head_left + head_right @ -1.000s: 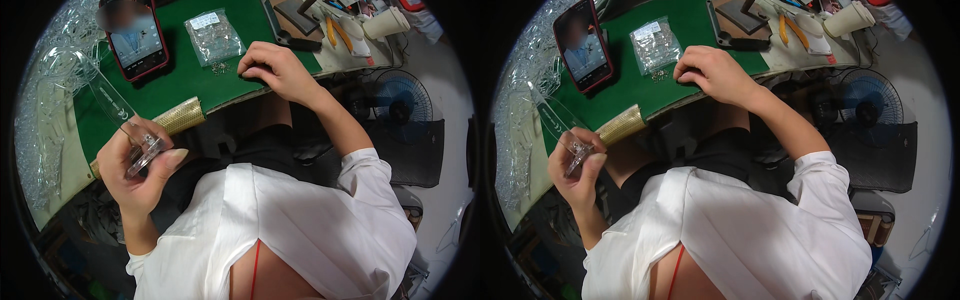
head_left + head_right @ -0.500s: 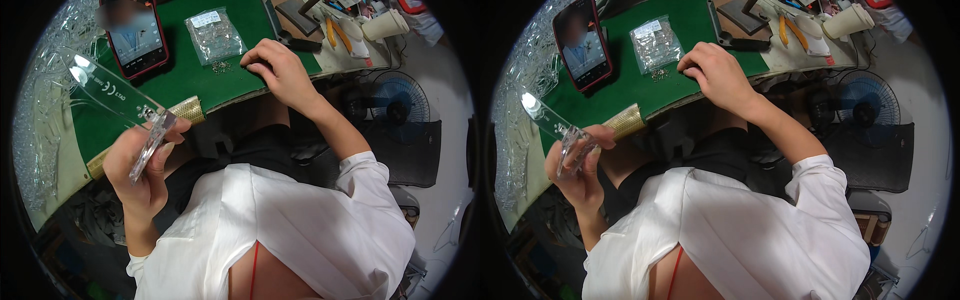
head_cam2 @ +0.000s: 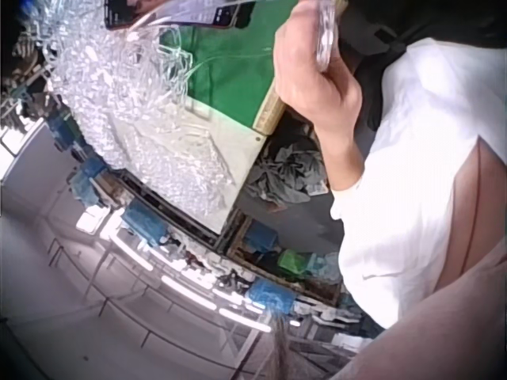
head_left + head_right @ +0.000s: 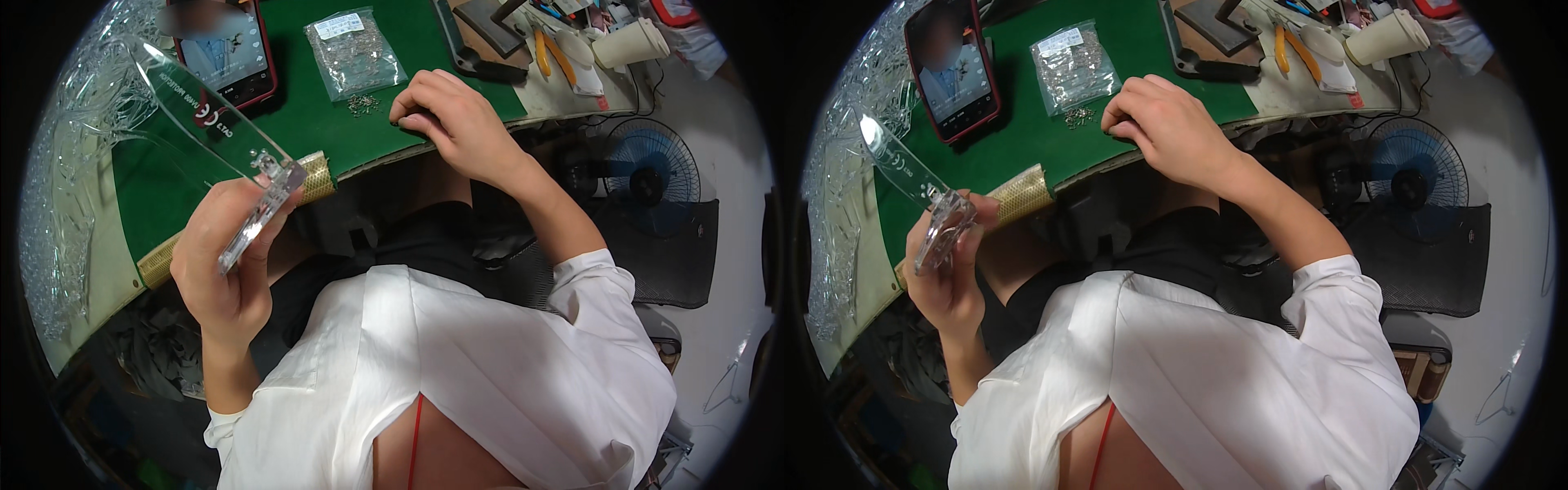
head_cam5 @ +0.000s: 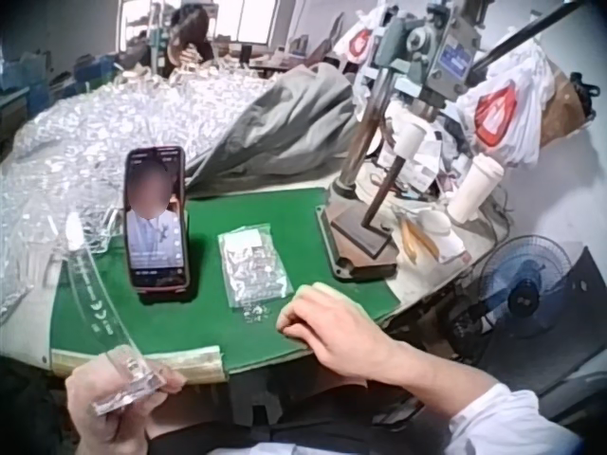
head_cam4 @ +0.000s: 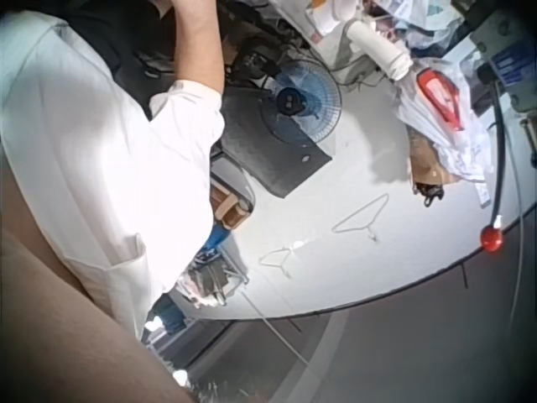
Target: The person repeatedly picks up clear plastic decorative pieces and small metal components from a green work surface, then fastens the components to the plastic pieces by hand. The person places each assembled piece aside and continues the cycle with additional items.
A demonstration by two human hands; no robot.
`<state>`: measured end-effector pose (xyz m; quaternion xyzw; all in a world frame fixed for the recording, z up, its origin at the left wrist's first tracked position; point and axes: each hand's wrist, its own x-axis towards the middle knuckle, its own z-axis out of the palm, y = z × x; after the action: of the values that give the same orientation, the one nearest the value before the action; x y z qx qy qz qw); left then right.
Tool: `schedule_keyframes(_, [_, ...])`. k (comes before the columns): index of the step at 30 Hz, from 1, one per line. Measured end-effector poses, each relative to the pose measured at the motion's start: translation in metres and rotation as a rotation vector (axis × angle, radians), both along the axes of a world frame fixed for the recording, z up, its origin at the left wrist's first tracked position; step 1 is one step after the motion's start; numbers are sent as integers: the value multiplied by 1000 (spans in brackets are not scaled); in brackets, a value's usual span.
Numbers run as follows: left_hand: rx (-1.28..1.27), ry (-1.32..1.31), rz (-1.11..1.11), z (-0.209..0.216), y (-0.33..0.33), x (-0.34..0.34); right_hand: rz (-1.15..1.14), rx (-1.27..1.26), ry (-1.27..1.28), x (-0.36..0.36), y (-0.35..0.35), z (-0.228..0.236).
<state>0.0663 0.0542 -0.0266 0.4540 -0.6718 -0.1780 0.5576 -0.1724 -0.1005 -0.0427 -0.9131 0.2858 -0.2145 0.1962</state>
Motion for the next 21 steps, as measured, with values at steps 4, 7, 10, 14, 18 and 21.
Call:
schedule_keyframes(4, [-23,-126,-16,0,-2,5,-35,-22,51,5,2,2])
schedule_keyframes(7, [-37,-130,-24,2,-4,5,-66,-73,83,10,5,1])
schedule_keyframes(10, [-138,-78,-20,2,-15,-1,-82,-91,83,10,10,-1])
schedule_keyframes(14, [-172,39,-84,10,-32,-24,-1,-6,-76,1,1,-3])
schedule_keyframes(18, [-147,67,-302,7,-57,-41,189,528,-600,-11,-8,42])
schedule_keyframes(21, [-39,182,-376,3,-67,-55,361,174,-584,-9,-4,83])
